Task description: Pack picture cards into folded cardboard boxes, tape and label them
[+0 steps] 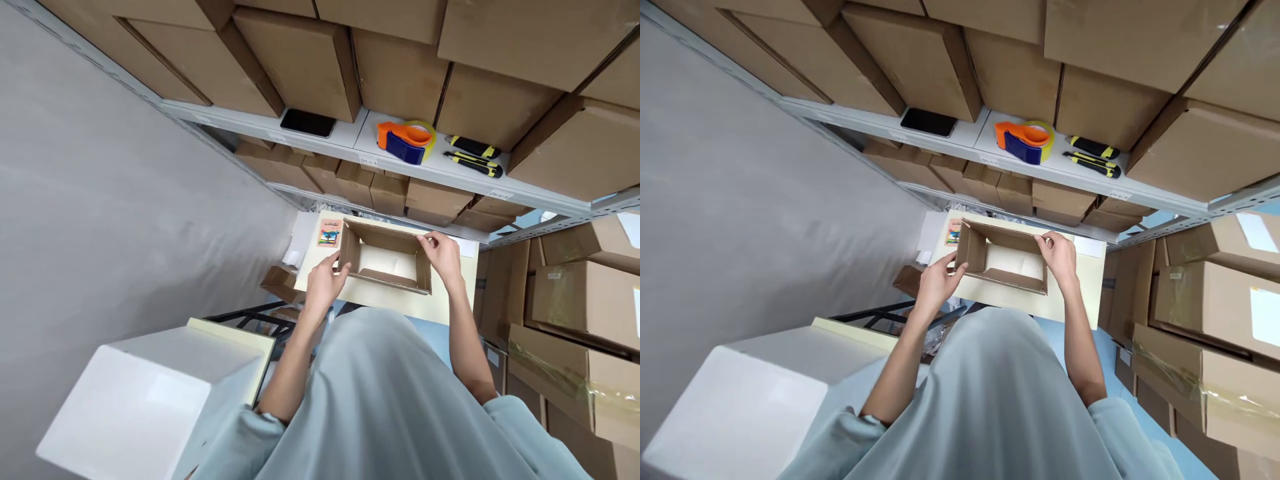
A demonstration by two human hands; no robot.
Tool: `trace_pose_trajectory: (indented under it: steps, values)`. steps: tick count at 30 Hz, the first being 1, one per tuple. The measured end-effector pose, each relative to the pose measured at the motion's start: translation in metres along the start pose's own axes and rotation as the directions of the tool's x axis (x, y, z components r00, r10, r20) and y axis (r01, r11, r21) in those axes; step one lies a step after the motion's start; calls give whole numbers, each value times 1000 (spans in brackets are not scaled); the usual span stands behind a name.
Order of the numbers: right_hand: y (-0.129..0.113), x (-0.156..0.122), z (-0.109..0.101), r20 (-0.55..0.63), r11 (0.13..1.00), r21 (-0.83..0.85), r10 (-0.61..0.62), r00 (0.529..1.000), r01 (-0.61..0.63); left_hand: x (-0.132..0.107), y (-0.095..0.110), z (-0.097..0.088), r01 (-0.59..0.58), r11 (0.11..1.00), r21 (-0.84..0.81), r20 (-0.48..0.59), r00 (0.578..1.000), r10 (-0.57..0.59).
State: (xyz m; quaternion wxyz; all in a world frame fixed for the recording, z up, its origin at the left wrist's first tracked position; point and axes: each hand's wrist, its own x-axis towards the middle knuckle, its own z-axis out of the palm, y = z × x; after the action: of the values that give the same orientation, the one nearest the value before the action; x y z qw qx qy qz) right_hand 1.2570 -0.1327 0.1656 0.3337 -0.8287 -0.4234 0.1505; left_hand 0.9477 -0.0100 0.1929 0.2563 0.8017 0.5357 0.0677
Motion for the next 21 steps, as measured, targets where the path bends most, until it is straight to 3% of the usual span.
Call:
trace_pose_trajectory:
  steps: [5, 10, 13, 17, 19, 21]
  values:
    - [7, 6, -1, -110, 978, -127, 151, 982, -165, -4, -4, -5, -134, 991, -12, 10, 991, 134]
    - [-2, 3, 4, -156, 954, -140, 243, 957, -265, 4, -14, -12, -299, 954, 20, 198, 936, 290]
    - [-11, -4, 15, -132, 951, -2, 307, 942, -310, 11, -15, -9, -401, 916, 0, 314, 870, 381]
    - [-12, -20, 24, 68, 878, 298, 373, 925, -375, 22, -17, 2, -479, 861, -173, 402, 763, 506]
    - [-8, -31, 25, 140, 863, 352, 335, 932, -363, 28, -20, 10, -436, 869, -233, 414, 764, 494]
    - [-5, -44, 25, 138, 901, 323, 257, 957, -288, 33, -23, 19, -350, 904, -246, 371, 828, 421]
